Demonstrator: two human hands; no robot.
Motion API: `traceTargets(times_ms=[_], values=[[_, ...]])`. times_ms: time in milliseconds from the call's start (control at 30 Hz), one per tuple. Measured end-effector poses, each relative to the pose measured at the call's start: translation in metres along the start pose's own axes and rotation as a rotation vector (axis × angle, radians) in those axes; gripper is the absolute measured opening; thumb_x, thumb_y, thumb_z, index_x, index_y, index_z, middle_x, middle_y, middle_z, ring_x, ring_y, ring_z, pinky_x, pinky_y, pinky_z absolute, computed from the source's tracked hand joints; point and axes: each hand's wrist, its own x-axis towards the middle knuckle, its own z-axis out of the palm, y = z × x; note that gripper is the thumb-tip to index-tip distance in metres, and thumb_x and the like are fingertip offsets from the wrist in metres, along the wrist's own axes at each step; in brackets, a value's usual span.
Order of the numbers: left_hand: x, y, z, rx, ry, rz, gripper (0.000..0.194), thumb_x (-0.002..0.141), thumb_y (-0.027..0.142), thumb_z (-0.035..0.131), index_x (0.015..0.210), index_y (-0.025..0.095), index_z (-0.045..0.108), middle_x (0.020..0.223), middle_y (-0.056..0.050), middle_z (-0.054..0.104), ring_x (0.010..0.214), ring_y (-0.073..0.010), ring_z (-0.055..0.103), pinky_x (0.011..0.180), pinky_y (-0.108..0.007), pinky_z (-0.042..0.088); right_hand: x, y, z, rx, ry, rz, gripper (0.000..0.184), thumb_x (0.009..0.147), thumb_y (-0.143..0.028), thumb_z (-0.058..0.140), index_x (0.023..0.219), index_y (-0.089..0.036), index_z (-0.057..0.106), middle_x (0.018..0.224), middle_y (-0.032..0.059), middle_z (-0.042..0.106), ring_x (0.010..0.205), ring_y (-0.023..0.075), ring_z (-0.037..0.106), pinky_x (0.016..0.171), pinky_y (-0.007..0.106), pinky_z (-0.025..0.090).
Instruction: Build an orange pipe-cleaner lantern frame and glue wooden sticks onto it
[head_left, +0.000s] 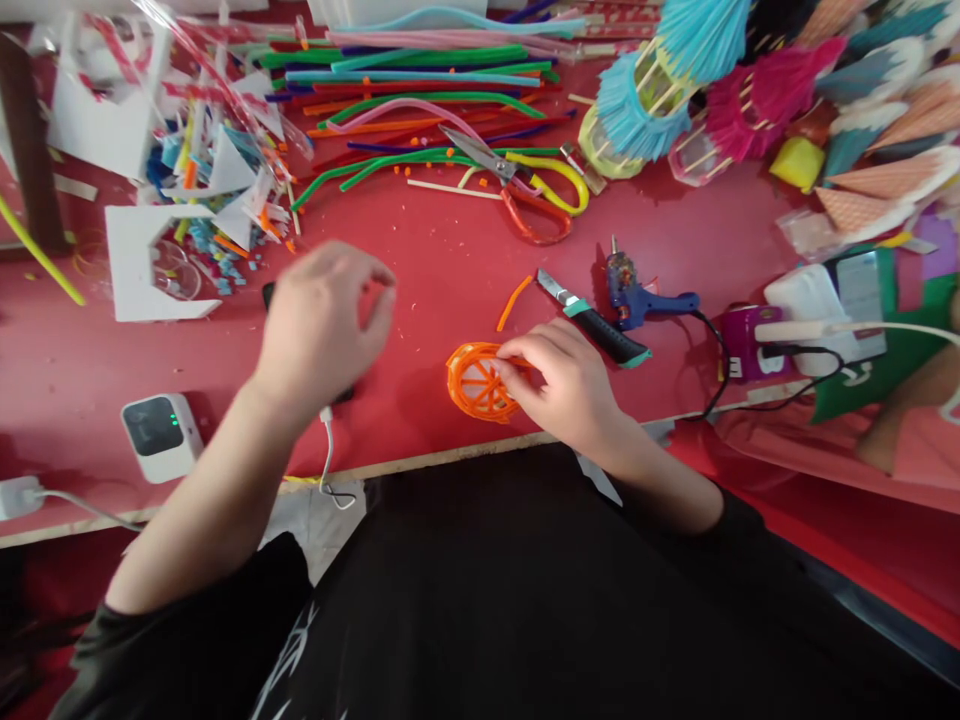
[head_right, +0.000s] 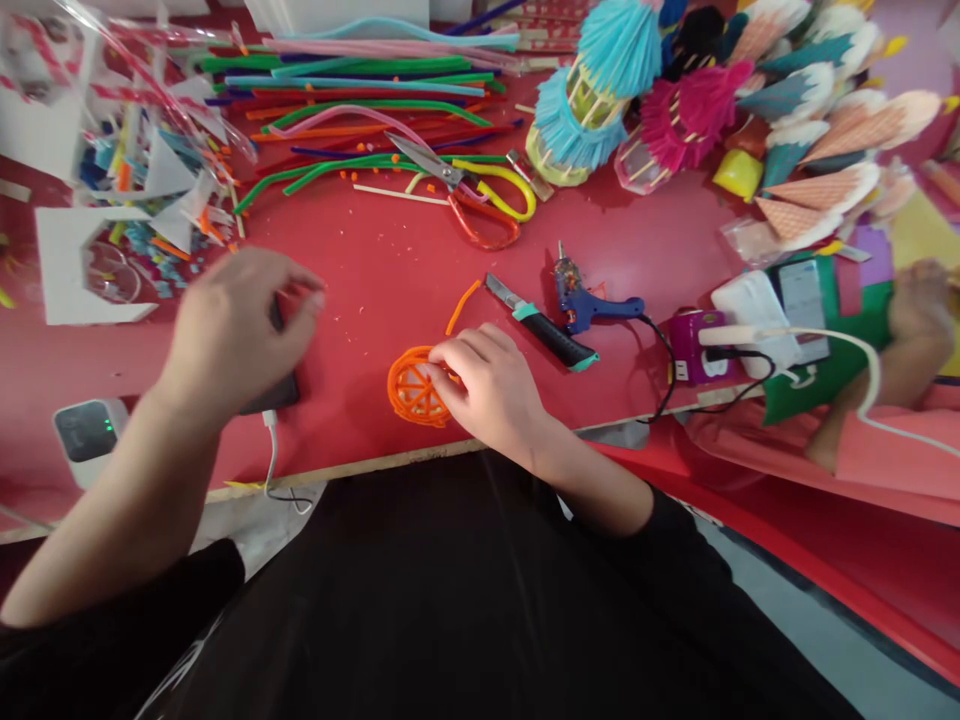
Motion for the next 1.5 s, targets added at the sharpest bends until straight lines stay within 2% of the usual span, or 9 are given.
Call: traceTargets(times_ms=[100,233,400,567,900,1133,1300,1367,1500], values=[[-0.019,0.027,0.008,-0.072,-0.054,0.108,0.016,0.095,0.023,0.050,0.094,0.019,0.065,0.099,-0.011,0.068,0.094,-0.0261,0.065,0.089,-0.043,0.053,0.000,-0.001,0.001,0.007,-0.001,0.001,0.010,0.093,-0.018,0.059,0.085,-0.022,0.064,0.075,0.0030,0.067,0.073,0.0194,0.058,0.071,0.035,0.047],[-0.043,0.052,0.024,-0.125,-0.061,0.080,0.014,0.095,0.026,0.054,0.097,0.017,0.064,0.092,-0.010,0.069,0.083,-0.0239,0.066,0.077,-0.038,0.054,0.000,-0.002,0.001,0.000,-0.011,0.008,0.010,0.091,-0.014,0.058,0.085,-0.022,0.062,0.073,0.0019,0.065,0.072,0.0187,0.057,0.071,0.034,0.048],[-0.058,0.065,0.042,-0.162,0.046,0.040,0.009,0.094,0.017,0.055,0.099,0.017,0.062,0.087,-0.008,0.071,0.078,-0.0221,0.066,0.076,-0.036,0.053,-0.001,-0.003,0.001,0.027,-0.020,0.018,0.009,0.091,-0.013,0.058,0.087,-0.021,0.060,0.075,0.0028,0.066,0.072,0.0186,0.056,0.071,0.033,0.048],[-0.058,0.070,0.045,-0.091,0.090,-0.008,0.007,0.090,0.016,0.058,0.095,0.020,0.060,0.084,-0.006,0.072,0.077,-0.0227,0.065,0.074,-0.036,0.052,-0.002,-0.004,0.002,0.037,-0.030,0.021,0.008,0.092,-0.016,0.058,0.088,-0.021,0.062,0.076,0.0032,0.067,0.074,0.0192,0.057,0.073,0.035,0.048],[-0.053,0.073,0.038,-0.003,0.061,-0.055,0.006,0.088,0.017,0.060,0.092,0.021,0.061,0.081,-0.008,0.074,0.076,-0.0267,0.064,0.070,-0.040,0.049,0.000,-0.008,0.000,0.044,-0.055,-0.071,0.013,0.093,-0.018,0.060,0.081,-0.021,0.062,0.069,0.0028,0.060,0.069,0.0182,0.052,0.065,0.032,0.047],[-0.055,0.072,0.037,0.005,0.060,-0.056,0.007,0.091,0.018,0.057,0.088,0.022,0.062,0.077,-0.007,0.074,0.073,-0.0272,0.063,0.068,-0.040,0.047,-0.002,-0.008,-0.001,0.053,-0.053,-0.138,0.017,0.094,-0.018,0.059,0.078,-0.021,0.064,0.069,0.0028,0.061,0.069,0.0180,0.052,0.067,0.033,0.048],[-0.055,0.073,0.036,0.014,0.068,-0.031,0.010,0.092,0.016,0.056,0.087,0.021,0.063,0.076,-0.007,0.073,0.071,-0.0249,0.062,0.067,-0.037,0.046,-0.006,-0.006,-0.001,0.086,-0.075,-0.202,0.012,0.093,-0.019,0.061,0.082,-0.020,0.067,0.074,0.0031,0.065,0.071,0.0176,0.054,0.070,0.034,0.049],[-0.055,0.074,0.036,0.044,0.068,-0.018,0.011,0.092,0.015,0.056,0.088,0.020,0.064,0.077,-0.006,0.073,0.070,-0.0244,0.061,0.067,-0.036,0.046,-0.006,-0.005,-0.004,0.112,-0.086,-0.181,0.010,0.092,-0.026,0.064,0.085,-0.019,0.069,0.074,0.0038,0.065,0.071,0.0183,0.054,0.070,0.035,0.049],[-0.054,0.075,0.036,0.093,0.052,0.018,0.010,0.090,0.012,0.057,0.092,0.018,0.066,0.080,-0.006,0.074,0.071,-0.0239,0.061,0.068,-0.035,0.047,0.000,-0.003,-0.015,0.312,-0.098,-0.036,0.024,0.093,-0.039,0.059,0.084,-0.019,0.068,0.074,0.0041,0.064,0.068,0.0180,0.055,0.066,0.036,0.047]])
